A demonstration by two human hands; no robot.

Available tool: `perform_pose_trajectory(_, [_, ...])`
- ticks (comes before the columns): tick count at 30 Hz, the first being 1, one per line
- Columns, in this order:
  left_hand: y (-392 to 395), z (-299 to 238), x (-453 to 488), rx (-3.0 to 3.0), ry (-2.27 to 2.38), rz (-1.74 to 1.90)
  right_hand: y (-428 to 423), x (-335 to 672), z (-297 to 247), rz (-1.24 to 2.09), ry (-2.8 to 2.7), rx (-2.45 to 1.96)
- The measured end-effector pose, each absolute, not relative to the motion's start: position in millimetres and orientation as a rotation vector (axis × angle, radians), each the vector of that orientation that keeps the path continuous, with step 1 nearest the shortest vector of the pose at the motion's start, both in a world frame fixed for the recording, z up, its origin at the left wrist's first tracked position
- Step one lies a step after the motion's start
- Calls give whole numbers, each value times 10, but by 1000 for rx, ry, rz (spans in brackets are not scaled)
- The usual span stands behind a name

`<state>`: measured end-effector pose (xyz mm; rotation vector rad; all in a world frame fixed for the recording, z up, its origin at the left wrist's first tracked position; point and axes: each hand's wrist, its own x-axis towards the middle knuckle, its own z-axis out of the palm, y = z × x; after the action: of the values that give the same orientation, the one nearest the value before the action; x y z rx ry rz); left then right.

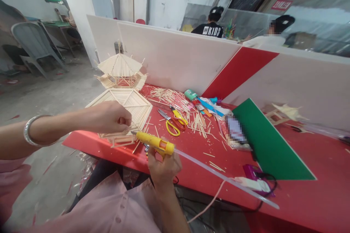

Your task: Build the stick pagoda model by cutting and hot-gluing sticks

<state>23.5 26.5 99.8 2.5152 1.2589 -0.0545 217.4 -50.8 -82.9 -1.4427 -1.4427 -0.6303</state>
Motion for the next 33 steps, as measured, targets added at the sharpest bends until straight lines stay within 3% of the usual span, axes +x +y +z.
perform_pose_trajectory(33, [266,1001,244,2509,1262,-63,-469,2164,-867,-493,-1407,-1453])
